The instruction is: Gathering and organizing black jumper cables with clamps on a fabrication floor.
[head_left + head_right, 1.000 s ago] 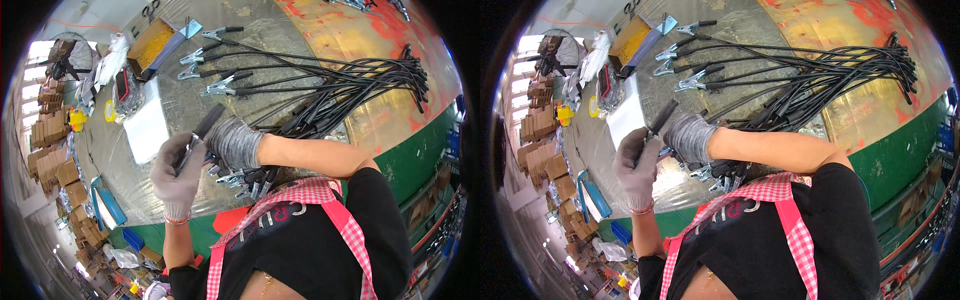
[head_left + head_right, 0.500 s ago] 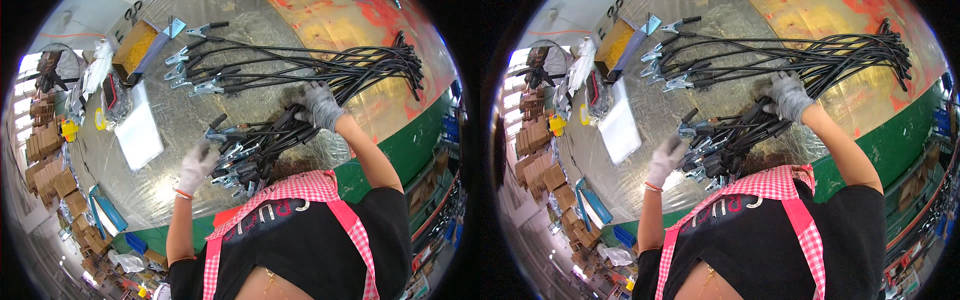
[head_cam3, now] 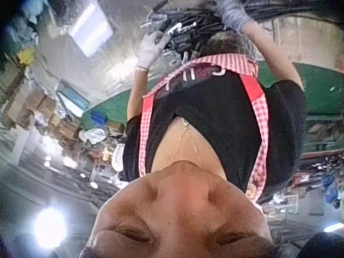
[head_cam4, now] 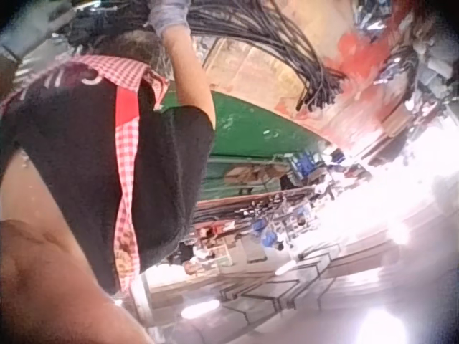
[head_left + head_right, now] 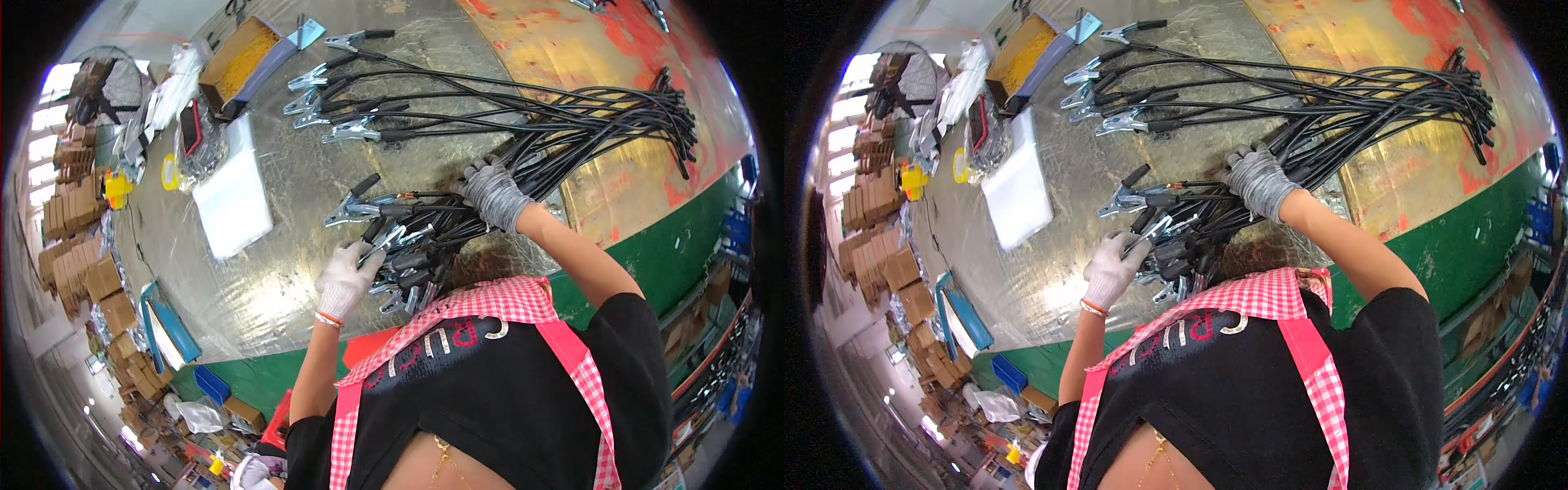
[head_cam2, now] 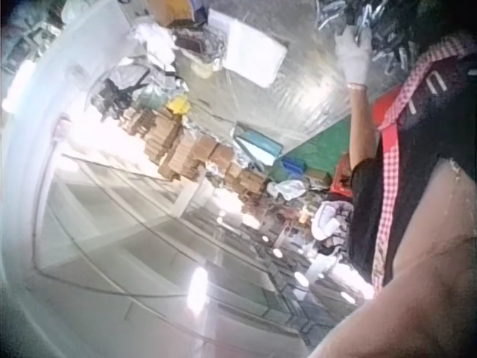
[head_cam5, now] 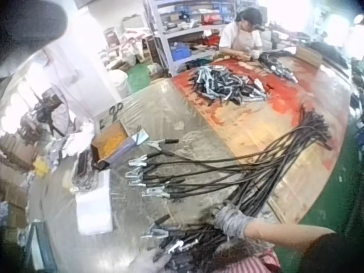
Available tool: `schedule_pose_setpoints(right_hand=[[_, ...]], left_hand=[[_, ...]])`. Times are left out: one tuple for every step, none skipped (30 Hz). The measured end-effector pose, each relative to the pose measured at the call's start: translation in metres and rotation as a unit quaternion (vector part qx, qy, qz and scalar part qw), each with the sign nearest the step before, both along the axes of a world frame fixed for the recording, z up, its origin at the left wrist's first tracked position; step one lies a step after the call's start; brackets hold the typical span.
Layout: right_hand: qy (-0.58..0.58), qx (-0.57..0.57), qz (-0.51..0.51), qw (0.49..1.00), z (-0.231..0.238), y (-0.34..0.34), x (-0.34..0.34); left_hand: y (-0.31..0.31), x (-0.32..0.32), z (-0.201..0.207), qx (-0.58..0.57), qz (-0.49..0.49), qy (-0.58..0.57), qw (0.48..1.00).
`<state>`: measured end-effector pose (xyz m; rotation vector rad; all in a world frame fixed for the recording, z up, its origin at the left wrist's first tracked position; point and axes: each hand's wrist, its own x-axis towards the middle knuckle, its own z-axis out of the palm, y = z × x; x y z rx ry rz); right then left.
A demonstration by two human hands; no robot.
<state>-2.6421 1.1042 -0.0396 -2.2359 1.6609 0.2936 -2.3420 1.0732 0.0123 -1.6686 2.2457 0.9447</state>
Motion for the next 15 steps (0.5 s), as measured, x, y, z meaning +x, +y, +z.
schedule_pose_setpoints(right_hand=[[-0.005, -0.006, -0.006, 1.000, -0.005, 0.004, -0.001], [-0.010, -0.011, -0.013, 1.000, -0.009, 0.007, -0.002], [-0.010, 0.001, -0.021, 1.000, -0.012, 0.008, 0.000], [-0.031, -0.020, -0.023, 0.999, -0.013, 0.010, 0.002], [-0.051, -0.041, -0.028, 0.998, -0.014, 0.015, 0.004], [-0.073, -0.062, -0.028, 0.995, -0.012, 0.017, 0.008], [-0.088, -0.051, -0.030, 0.994, -0.011, 0.016, 0.015], [-0.079, -0.060, -0.033, 0.995, -0.008, 0.017, 0.020], [-0.071, -0.068, -0.035, 0.995, -0.006, 0.018, 0.027], [-0.062, -0.075, -0.038, 0.994, -0.004, 0.021, 0.031], [-0.089, -0.110, -0.058, 0.988, -0.010, 0.027, 0.033], [-0.134, -0.159, -0.087, 0.974, -0.014, 0.036, 0.038], [-0.176, -0.208, -0.123, 0.954, -0.015, 0.052, 0.041], [-0.217, -0.256, -0.159, 0.928, -0.014, 0.068, 0.046], [-0.255, -0.238, -0.189, 0.918, -0.001, 0.085, 0.052]], left_hand=[[0.001, -0.003, 0.004, 0.015, 0.011, -0.014, 1.000], [0.004, -0.005, 0.003, 0.016, 0.023, -0.027, 0.999], [0.004, -0.008, 0.002, 0.016, 0.034, -0.040, 0.999], [0.005, -0.009, 0.001, 0.016, 0.043, -0.052, 0.998], [0.003, -0.009, -0.002, 0.029, 0.058, -0.033, 0.997], [0.004, -0.004, -0.005, 0.042, 0.076, -0.017, 0.996], [0.004, 0.000, -0.008, 0.055, 0.092, -0.001, 0.994], [0.004, 0.004, -0.013, 0.039, 0.089, 0.010, 0.995], [0.003, 0.005, -0.017, 0.025, 0.087, 0.021, 0.996], [0.002, 0.006, -0.020, 0.010, 0.083, 0.031, 0.996], [0.002, 0.006, -0.021, -0.020, 0.059, 0.011, 0.998], [0.001, 0.003, -0.014, -0.039, 0.027, -0.003, 0.999], [-0.003, -0.006, -0.003, -0.057, -0.014, -0.018, 0.998], [-0.007, -0.015, 0.004, -0.075, -0.054, -0.033, 0.995], [-0.008, -0.020, 0.006, -0.085, -0.089, -0.039, 0.992]])
